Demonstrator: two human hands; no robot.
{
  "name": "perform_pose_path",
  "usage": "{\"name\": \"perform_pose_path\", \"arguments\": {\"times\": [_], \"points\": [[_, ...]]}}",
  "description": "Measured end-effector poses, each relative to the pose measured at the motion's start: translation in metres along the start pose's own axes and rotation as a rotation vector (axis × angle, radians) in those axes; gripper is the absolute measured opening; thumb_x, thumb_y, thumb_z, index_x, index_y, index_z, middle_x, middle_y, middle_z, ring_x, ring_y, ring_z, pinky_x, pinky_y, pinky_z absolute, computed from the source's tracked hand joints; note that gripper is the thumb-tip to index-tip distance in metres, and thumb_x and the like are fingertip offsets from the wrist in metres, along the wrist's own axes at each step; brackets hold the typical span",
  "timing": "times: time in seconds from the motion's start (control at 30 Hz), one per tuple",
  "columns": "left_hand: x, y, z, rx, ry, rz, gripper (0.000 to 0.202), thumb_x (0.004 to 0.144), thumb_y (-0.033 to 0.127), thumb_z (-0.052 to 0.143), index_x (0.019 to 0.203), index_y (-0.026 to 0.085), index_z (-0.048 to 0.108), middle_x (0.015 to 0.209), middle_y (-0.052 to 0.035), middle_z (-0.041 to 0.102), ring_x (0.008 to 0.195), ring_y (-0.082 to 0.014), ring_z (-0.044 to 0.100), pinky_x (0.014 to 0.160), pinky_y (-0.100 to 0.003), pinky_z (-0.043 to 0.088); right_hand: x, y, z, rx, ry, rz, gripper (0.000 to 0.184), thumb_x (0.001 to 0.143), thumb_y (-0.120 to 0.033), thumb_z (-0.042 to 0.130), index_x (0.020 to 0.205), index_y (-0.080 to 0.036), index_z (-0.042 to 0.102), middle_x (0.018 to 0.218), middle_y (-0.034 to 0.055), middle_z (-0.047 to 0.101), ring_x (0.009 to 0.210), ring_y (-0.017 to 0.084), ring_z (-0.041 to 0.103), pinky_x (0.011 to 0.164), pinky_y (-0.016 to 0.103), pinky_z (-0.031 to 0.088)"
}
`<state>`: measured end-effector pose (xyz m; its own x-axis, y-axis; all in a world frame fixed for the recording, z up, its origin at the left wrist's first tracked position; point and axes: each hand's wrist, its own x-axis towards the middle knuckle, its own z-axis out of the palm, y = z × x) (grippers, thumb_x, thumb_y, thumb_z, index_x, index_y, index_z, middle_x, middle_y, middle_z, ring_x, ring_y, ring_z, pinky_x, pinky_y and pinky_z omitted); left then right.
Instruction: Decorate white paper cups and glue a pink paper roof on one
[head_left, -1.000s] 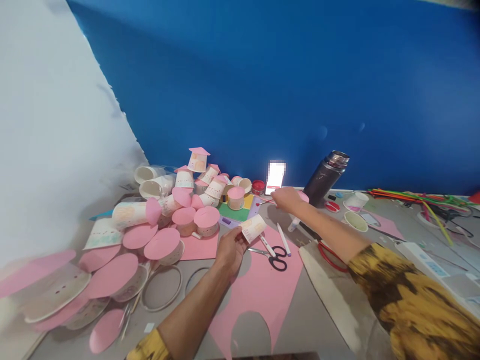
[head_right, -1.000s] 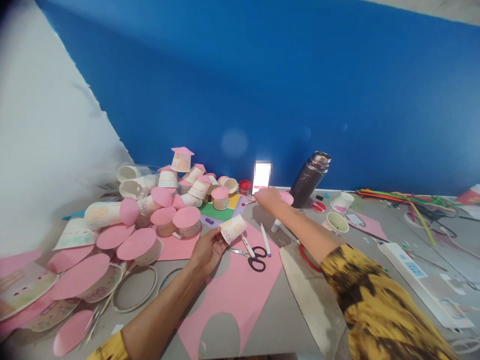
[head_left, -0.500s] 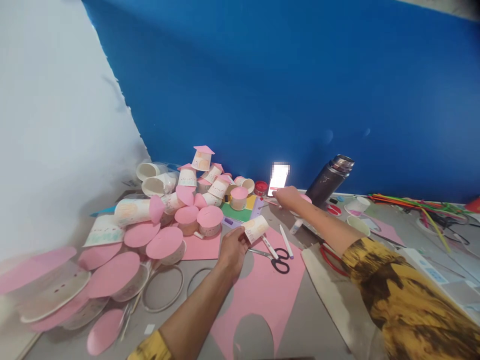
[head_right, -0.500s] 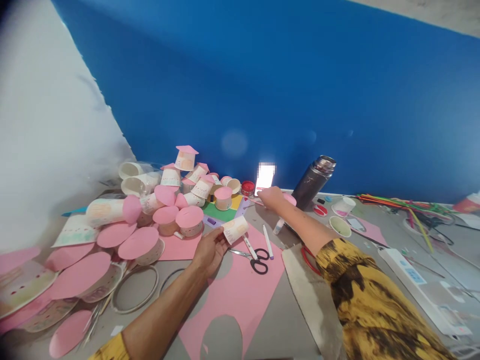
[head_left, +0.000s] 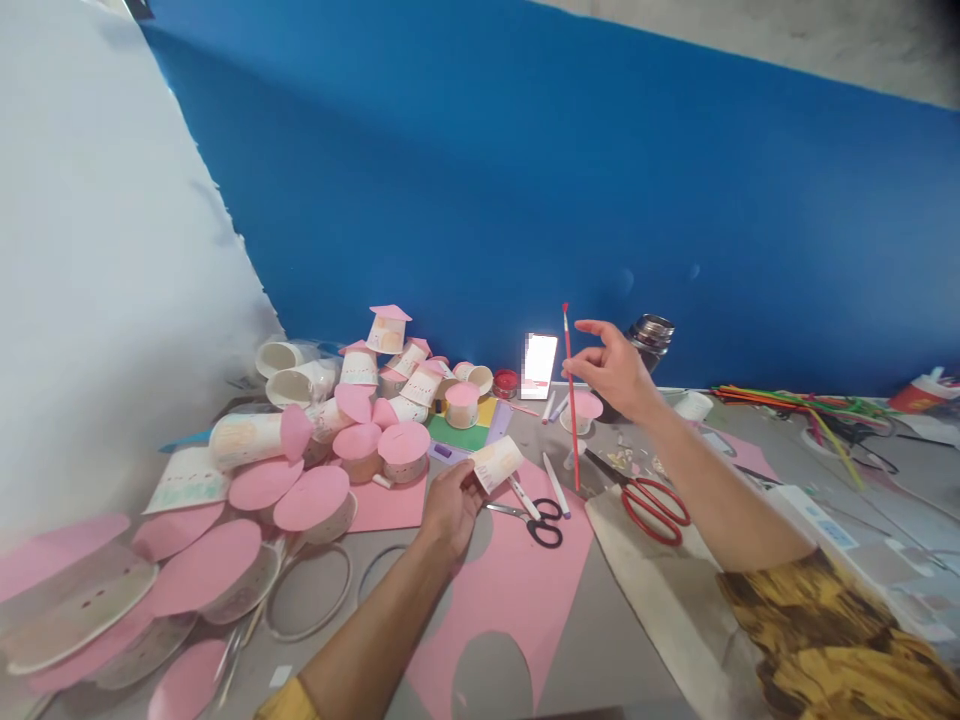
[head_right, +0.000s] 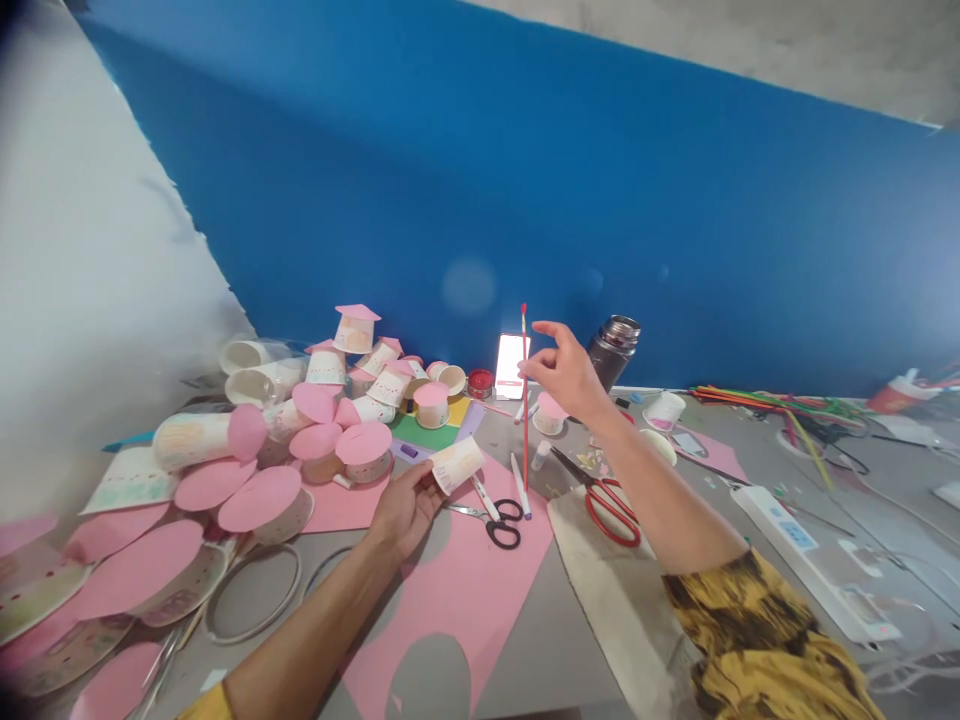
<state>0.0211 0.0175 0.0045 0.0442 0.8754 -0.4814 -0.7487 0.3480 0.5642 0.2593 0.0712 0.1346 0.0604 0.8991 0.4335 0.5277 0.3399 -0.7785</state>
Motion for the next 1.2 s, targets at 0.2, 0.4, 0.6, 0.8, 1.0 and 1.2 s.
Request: {"name": "perform_pose_path", "arguments": {"times": [0.2, 0.4, 0.6, 0.8, 1.0, 1.2], "points": [[-0.002, 0.0, -0.001, -0.004, -0.022, 0.005, 0.016, 0.093, 0.001, 0.055, 0.092, 0.007, 0.07, 0.089, -0.0153, 0.08, 0.075, -0.02, 0.077, 0.082, -0.033, 0.065, -0.006, 0.011, -0.012, 0.429, 0.024, 0.153, 0.035, 0.074, -0.038, 0.076, 0.105, -0.021, 0.073, 0.088, 0.0039, 0.072, 0.065, 0.013, 0.056, 0.047, 0.023, 0.035], [0.0, 0.0, -0.003, 0.021, -0.056, 0.011, 0.016, 0.095, 0.003, 0.055, 0.093, 0.006, 0.07, 0.094, -0.0172, 0.08, 0.081, -0.0209, 0.078, 0.081, -0.032, 0.066, 0.016, 0.02, 0.006, 0.336, 0.005, 0.1, 0.042, 0.08, -0.053, 0.072, 0.11, -0.023, 0.074, 0.085, 0.0013, 0.065, 0.069, 0.014, 0.057, 0.051, 0.024, 0.041], [0.001, 0.0, -0.005, 0.015, -0.041, 0.024, 0.014, 0.092, 0.003, 0.058, 0.093, 0.008, 0.071, 0.093, -0.0154, 0.081, 0.083, -0.0213, 0.078, 0.085, -0.035, 0.067, 0.041, 0.053, 0.063, -0.036, 0.045, 0.095, 0.034, 0.087, -0.047, 0.061, 0.088, -0.017, 0.075, 0.07, 0.0018, 0.065, 0.063, 0.016, 0.058, 0.059, 0.027, 0.048], [0.001, 0.001, -0.004, 0.015, -0.024, 0.027, 0.015, 0.094, 0.004, 0.054, 0.094, 0.007, 0.069, 0.094, -0.0183, 0.08, 0.089, -0.0247, 0.079, 0.091, -0.041, 0.066, 0.059, 0.073, 0.087, -0.31, -0.085, 0.106, 0.026, 0.088, -0.027, 0.054, 0.089, -0.018, 0.078, 0.09, 0.0079, 0.079, 0.091, 0.024, 0.073, 0.085, 0.031, 0.054], [0.006, -0.002, -0.007, 0.009, -0.051, 0.031, 0.014, 0.093, 0.004, 0.056, 0.095, 0.008, 0.069, 0.094, -0.0169, 0.08, 0.092, -0.0256, 0.079, 0.092, -0.044, 0.066, 0.064, 0.085, 0.1, -0.438, -0.207, 0.123, 0.032, 0.094, -0.025, 0.049, 0.096, -0.016, 0.08, 0.093, 0.008, 0.081, 0.091, 0.024, 0.076, 0.085, 0.028, 0.055], [0.004, -0.001, -0.005, -0.004, -0.032, 0.013, 0.013, 0.092, 0.004, 0.058, 0.095, 0.009, 0.069, 0.095, -0.0175, 0.08, 0.094, -0.0269, 0.079, 0.091, -0.044, 0.066, 0.065, 0.093, 0.099, -0.411, -0.229, 0.156, 0.03, 0.094, -0.021, 0.052, 0.101, -0.017, 0.081, 0.098, 0.0059, 0.081, 0.096, 0.022, 0.075, 0.088, 0.029, 0.057]]}}
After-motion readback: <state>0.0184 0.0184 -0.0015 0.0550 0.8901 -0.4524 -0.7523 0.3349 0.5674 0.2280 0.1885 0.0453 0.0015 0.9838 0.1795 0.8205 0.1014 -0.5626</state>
